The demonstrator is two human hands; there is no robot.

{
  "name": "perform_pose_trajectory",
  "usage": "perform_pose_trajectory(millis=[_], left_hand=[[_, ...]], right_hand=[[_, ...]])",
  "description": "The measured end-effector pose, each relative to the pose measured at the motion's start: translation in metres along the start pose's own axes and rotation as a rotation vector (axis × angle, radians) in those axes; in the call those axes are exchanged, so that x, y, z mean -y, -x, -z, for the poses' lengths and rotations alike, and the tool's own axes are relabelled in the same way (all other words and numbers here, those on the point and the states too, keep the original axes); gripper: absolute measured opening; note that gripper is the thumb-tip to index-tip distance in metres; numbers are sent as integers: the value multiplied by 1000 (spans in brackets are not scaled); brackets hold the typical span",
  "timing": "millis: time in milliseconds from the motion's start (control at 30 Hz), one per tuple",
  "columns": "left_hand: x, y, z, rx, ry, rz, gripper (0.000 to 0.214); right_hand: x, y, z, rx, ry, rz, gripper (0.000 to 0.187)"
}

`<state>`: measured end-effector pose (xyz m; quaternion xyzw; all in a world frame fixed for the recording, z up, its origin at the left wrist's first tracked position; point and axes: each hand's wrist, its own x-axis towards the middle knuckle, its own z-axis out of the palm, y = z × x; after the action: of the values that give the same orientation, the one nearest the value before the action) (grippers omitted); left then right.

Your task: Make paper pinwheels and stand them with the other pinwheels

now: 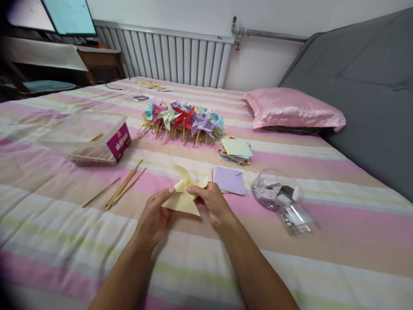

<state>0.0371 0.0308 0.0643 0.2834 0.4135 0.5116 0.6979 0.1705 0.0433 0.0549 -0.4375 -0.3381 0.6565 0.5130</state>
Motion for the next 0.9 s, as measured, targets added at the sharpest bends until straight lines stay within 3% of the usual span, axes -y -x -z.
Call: perform_pose_trajectory(millis=[267,467,667,767,900], left_hand=[[0,-2,5,3,-248,18,23],[2,-5,5,-23,-295,66,20],[3,-7,8,5,-310,94,19],[4,-7,8,-33,-285,75,20],[2,-9,10,-149,-187,30,22]], right_hand=[[4,1,10,142,117,-77,19],[-2,0,13,158,229,-40,29],[-4,0,14,170,251,-51,25],[1,1,11,162,352,14,24],[10,3,6,58,500,271,39]])
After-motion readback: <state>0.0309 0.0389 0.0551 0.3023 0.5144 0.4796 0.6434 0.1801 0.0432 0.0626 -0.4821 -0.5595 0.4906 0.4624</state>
